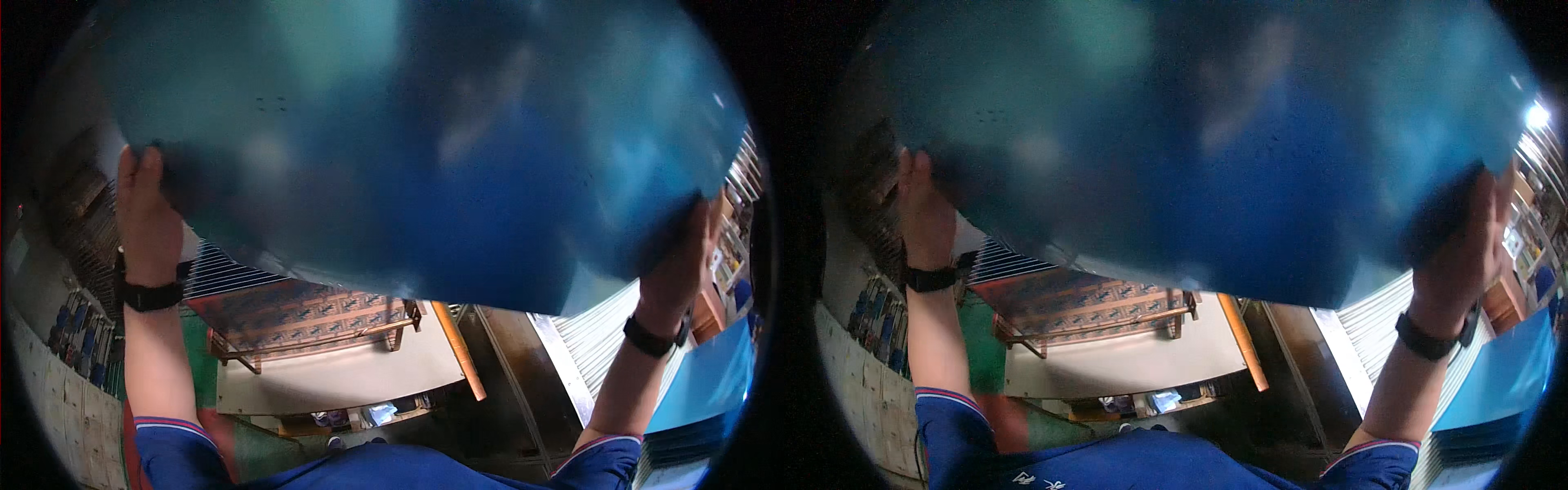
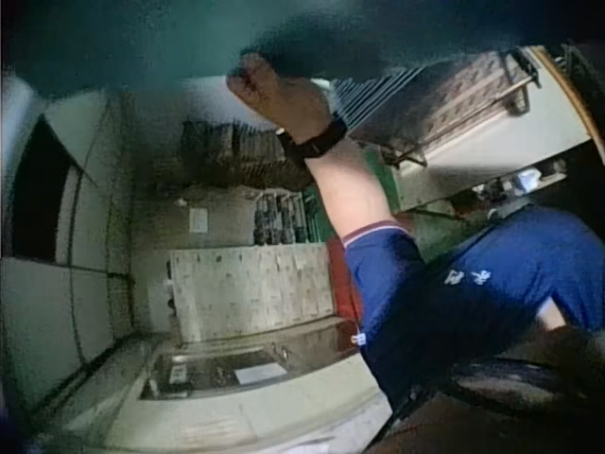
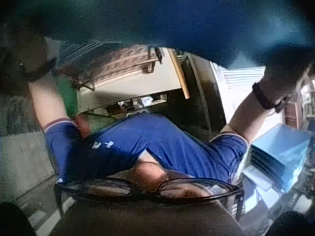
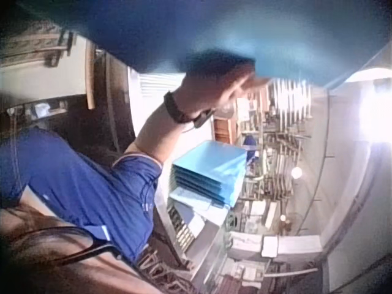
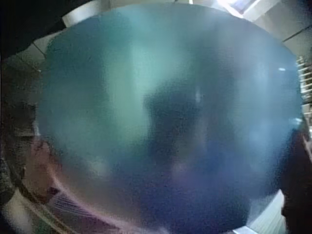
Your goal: Sorting printed circuit panels into vertical and slotted racks and updating production logs.
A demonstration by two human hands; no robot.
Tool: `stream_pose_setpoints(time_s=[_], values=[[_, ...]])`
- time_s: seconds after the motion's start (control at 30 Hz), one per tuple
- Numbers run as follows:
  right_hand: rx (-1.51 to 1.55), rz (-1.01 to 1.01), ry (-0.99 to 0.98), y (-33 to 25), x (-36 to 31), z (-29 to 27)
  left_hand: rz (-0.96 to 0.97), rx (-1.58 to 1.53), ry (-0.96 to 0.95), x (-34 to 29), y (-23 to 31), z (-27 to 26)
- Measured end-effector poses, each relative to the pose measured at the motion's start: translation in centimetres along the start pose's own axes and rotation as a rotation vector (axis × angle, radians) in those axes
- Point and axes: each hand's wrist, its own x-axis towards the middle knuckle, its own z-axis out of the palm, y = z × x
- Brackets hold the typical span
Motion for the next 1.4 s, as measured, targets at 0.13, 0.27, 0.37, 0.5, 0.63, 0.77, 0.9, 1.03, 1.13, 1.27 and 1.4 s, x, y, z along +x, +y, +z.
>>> stream_pose_setpoints(time_s=[0.13,0.27,0.37,0.5,0.63,0.77,0.9,1.03,1.13,1.27,1.4], values=[[0.287,0.056,-0.262,2.6,2.8,5.0,0.041,-0.032,0.220,0.4,1.8,-3.9],[-0.035,0.205,-0.428,5.4,3.2,7.8,0.361,0.513,0.272,0.8,2.5,-8.1],[0.582,0.521,-0.299,5.9,-0.1,12.5,0.324,0.771,0.234,0.3,2.1,-12.1],[0.848,0.668,-0.551,9.8,-3.0,11.3,-0.072,0.062,-0.094,-3.0,-0.3,-14.2],[0.262,0.601,-0.733,11.7,-4.9,12.0,-0.197,-0.013,-0.186,-4.0,-0.6,-16.3],[0.494,0.648,-0.637,12.6,-8.1,13.4,-0.542,-0.180,0.083,-4.3,1.0,-13.3],[0.304,0.574,-0.596,13.1,-9.7,14.5,-0.681,-0.016,-0.039,-4.3,-0.7,-14.8],[0.088,0.571,-0.636,14.3,-11.0,13.0,-0.397,-0.212,0.228,-5.3,-2.8,-12.0],[0.015,0.643,-0.575,14.7,-12.8,12.3,-0.357,-0.263,0.290,-7.2,-5.9,-12.6],[-0.095,0.644,-0.535,15.4,-15.4,11.5,-0.263,-0.242,0.314,-9.0,-10.0,-13.3],[-0.117,0.708,-0.542,15.8,-18.2,12.4,-0.214,-0.105,0.339,-10.4,-12.2,-15.0]])
